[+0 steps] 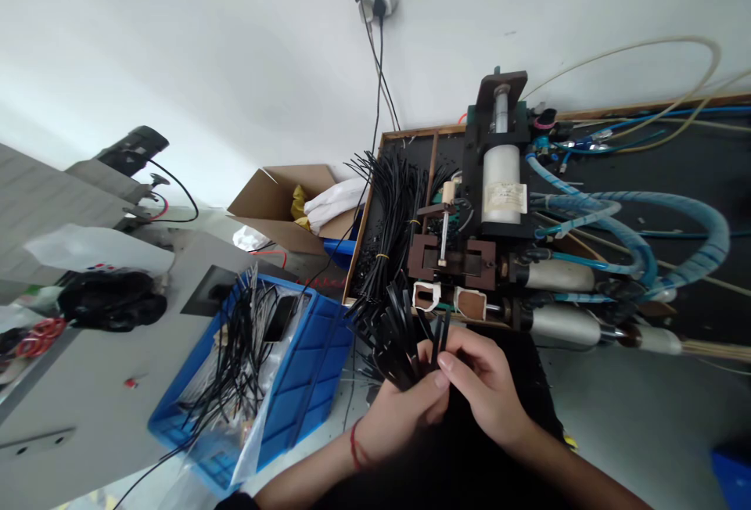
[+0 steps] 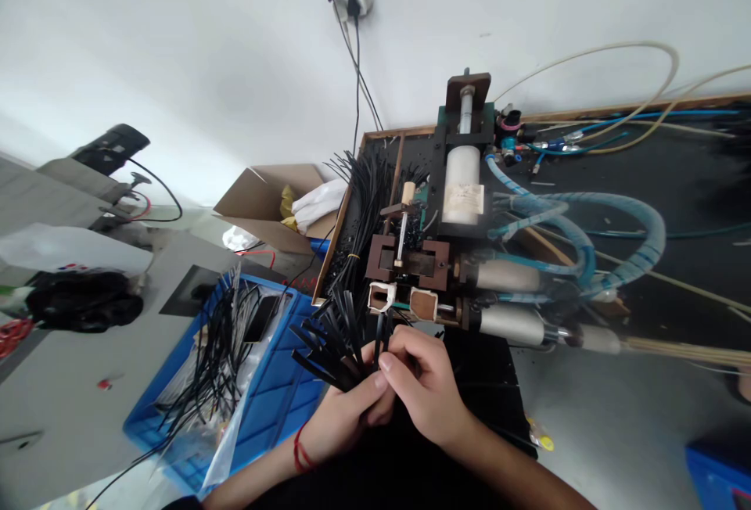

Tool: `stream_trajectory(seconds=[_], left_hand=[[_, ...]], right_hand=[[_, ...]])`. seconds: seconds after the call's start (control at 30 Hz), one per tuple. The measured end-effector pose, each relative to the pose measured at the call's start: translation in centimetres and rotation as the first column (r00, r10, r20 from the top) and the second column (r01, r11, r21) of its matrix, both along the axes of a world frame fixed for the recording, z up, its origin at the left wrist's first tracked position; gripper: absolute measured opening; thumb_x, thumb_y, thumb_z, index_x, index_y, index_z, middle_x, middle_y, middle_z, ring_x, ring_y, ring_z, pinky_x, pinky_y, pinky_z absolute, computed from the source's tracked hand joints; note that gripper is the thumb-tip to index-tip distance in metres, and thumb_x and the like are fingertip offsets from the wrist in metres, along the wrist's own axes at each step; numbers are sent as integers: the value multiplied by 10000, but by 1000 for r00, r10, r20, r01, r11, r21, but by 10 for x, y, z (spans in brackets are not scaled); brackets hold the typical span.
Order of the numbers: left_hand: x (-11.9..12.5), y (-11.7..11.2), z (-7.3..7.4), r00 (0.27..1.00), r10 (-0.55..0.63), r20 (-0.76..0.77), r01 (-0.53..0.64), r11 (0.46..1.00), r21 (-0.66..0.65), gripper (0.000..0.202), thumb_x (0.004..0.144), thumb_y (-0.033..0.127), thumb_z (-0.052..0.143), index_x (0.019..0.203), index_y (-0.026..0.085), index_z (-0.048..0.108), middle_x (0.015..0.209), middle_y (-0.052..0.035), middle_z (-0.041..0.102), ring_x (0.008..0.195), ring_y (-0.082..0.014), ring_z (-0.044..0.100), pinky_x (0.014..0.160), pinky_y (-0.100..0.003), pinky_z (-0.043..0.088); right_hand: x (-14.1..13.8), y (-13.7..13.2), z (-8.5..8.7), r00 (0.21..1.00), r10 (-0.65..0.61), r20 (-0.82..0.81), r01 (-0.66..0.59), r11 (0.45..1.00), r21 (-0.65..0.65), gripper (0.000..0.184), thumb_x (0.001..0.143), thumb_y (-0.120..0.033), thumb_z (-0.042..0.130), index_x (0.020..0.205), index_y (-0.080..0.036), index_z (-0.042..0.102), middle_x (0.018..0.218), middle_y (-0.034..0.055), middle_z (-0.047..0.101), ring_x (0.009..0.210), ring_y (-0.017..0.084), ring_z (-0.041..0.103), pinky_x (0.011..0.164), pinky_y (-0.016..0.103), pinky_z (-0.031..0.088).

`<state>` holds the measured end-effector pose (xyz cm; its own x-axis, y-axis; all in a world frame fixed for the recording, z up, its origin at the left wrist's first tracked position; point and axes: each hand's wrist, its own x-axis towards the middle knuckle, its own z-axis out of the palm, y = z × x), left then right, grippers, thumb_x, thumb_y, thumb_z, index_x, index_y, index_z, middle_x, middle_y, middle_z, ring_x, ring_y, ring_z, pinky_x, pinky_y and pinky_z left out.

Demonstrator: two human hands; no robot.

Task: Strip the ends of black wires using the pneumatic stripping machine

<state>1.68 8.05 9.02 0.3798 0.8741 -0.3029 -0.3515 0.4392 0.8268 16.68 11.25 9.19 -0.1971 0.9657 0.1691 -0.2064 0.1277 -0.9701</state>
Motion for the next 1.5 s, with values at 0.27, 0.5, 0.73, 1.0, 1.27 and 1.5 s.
stream_trajectory(seconds=[0.27,0.5,0.73,1.0,1.27,1.5], left_hand=[[4,1,2,1000,30,4,-30,999,-32,411,957,547,745,896,206,524,511,111,372,461,-81,275,499,-256,237],[5,1,3,999,30,-21,-31,998,-64,465,972,556,717,762,210,489,501,102,334,452,-77,239,480,-260,220],[10,2,-1,995,59,80,-53,996,-69,390,985,518,718,864,210,513,498,98,421,418,-80,290,457,-235,288],[15,9,9,931,360,61,-351,929,-122,326,1007,455,714,877,169,628,845,-40,674,810,-186,647,788,-313,525],[12,9,10,898,415,146,-407,910,-81,419,1037,492,662,802,233,432,553,112,316,448,-81,191,455,-209,291],[9,1,2,915,380,133,-368,924,-108,378,942,495,790,920,228,523,532,151,202,443,-56,90,433,-174,192]], right_hand=[[-3,0,-7,999,13,-43,-17,995,-96,347,1003,-413,659,720,-214,633,703,23,674,652,195,608,627,305,461],[-4,-1,-16,999,2,-50,-11,983,-183,381,982,-451,668,696,-217,574,689,8,611,667,189,569,635,295,456],[-3,-3,-14,996,-21,-89,0,974,-228,414,974,-503,700,700,-208,601,642,2,603,605,172,573,587,282,471],[0,-13,-15,983,-80,-167,61,991,-119,349,1052,-491,611,842,-219,674,746,21,578,623,171,528,566,298,437],[6,-7,-5,979,169,-111,-184,973,-142,387,1103,-467,512,801,-233,574,662,-7,589,556,147,462,541,287,362],[1,-4,-7,945,323,52,-305,927,-217,285,1032,-336,570,771,-223,596,587,-41,553,521,127,466,521,260,332]])
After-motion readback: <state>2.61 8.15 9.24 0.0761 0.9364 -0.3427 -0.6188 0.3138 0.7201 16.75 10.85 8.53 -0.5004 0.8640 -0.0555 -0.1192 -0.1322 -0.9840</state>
